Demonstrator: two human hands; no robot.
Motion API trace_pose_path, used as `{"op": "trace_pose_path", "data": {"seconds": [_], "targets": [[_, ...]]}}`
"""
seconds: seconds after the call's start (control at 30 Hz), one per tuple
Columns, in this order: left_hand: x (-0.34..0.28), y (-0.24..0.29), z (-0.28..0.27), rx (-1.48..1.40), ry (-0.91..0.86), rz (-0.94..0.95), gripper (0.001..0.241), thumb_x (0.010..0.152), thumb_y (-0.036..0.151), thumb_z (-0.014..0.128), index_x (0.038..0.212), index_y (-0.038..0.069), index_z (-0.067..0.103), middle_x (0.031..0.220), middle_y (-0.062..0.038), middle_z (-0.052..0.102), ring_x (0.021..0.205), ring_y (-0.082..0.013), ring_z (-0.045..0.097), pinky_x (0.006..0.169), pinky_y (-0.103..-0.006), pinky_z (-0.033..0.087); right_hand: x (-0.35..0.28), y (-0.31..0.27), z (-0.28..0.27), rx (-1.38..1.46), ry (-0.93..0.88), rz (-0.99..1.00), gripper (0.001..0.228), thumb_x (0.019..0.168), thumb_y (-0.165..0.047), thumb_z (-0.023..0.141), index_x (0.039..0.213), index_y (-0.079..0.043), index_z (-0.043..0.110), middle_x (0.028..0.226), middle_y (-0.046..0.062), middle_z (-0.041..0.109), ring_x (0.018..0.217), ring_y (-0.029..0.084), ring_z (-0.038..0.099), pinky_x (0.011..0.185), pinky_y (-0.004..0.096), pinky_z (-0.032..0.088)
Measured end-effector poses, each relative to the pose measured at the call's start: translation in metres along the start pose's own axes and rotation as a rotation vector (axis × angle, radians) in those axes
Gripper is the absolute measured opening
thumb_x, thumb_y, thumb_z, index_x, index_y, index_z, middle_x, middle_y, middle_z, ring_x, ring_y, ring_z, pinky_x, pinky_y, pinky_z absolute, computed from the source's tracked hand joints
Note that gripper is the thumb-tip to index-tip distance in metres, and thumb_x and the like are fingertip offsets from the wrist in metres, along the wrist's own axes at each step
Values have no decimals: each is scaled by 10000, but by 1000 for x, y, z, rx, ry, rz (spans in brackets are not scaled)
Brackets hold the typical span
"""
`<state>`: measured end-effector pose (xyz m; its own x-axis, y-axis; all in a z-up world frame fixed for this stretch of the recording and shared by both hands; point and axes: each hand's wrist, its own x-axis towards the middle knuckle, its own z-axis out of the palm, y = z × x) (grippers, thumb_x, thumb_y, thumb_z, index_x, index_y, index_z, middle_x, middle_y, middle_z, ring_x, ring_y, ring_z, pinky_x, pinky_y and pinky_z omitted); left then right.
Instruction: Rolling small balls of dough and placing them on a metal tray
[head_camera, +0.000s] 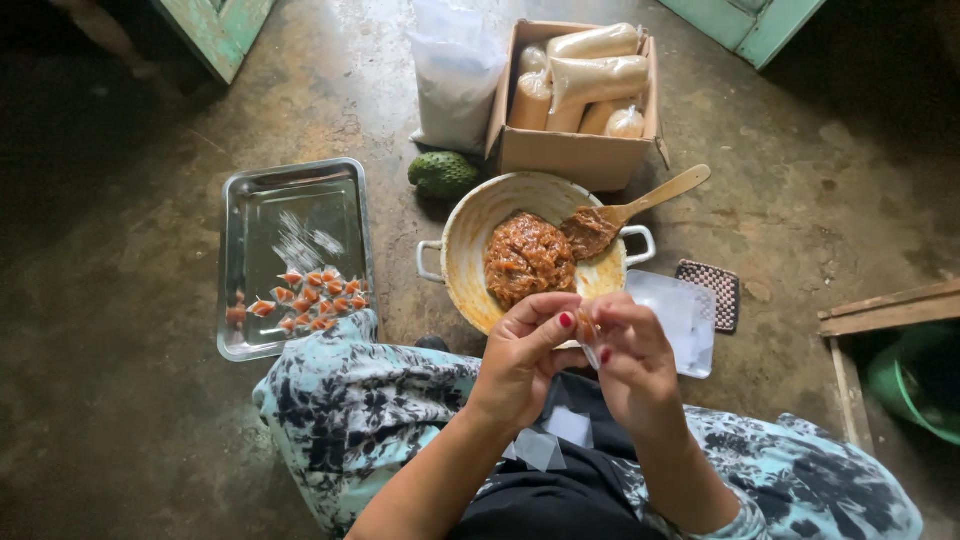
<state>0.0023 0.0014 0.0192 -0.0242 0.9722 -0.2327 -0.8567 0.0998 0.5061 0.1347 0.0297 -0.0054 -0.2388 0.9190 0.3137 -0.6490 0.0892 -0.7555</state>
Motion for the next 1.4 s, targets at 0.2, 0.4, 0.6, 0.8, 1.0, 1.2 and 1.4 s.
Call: {"op": "trace_pose_path", "data": {"seconds": [0.2,0.4,0.6,0.8,1.0,1.2,1.4], "targets": [[-2,1,10,12,37,54,204,918,41,737,1091,-66,724,901,-103,743,819,-194,755,665,-304,673,1,12,-8,-149,-19,-166,354,866,94,632,1220,111,627,1150,254,535,1000,319,646,931,425,556],[-1,-7,11,1,27,176,187,922,31,722,1069,-84,720,1015,-117,712,834,-201,734,688,-319,667,4,14,12,-271,68,-272,287,944,-62,646,1198,71,641,1149,211,536,996,241,608,915,358,538],[-11,-2,16,7,1,256,181,930,4,707,1072,-109,716,1028,-143,679,848,-216,728,693,-340,664,2,11,31,-396,115,-364,295,969,-184,647,1170,32,639,1122,195,522,965,219,554,904,367,503],[-17,-2,10,144,-177,395,151,931,-17,693,1077,-17,729,1142,-138,609,1010,-205,633,784,-270,593,1,-4,51,-494,107,-358,260,1048,-364,619,1112,-112,610,1096,102,538,1057,203,549,995,321,473],[-23,6,19,187,-227,434,163,911,-21,720,1072,-6,740,1123,-131,620,1034,-204,645,872,-277,602,0,-9,53,-414,90,-342,253,1008,-380,685,1060,-154,586,1092,75,538,1057,213,549,1029,359,467],[-25,4,21,178,-237,458,118,934,3,701,1025,63,747,1103,-113,621,1073,-217,628,991,-311,544,-3,-10,56,-320,79,-289,136,1031,-256,667,1107,-143,658,1126,60,528,1102,197,535,1066,343,458],[-25,4,21,202,-224,455,108,926,38,726,1016,86,758,1092,-92,595,1062,-200,615,916,-294,547,-2,-11,61,-239,94,-271,64,1016,-207,663,1032,-145,659,1087,49,525,1047,193,522,1031,340,438]]}}
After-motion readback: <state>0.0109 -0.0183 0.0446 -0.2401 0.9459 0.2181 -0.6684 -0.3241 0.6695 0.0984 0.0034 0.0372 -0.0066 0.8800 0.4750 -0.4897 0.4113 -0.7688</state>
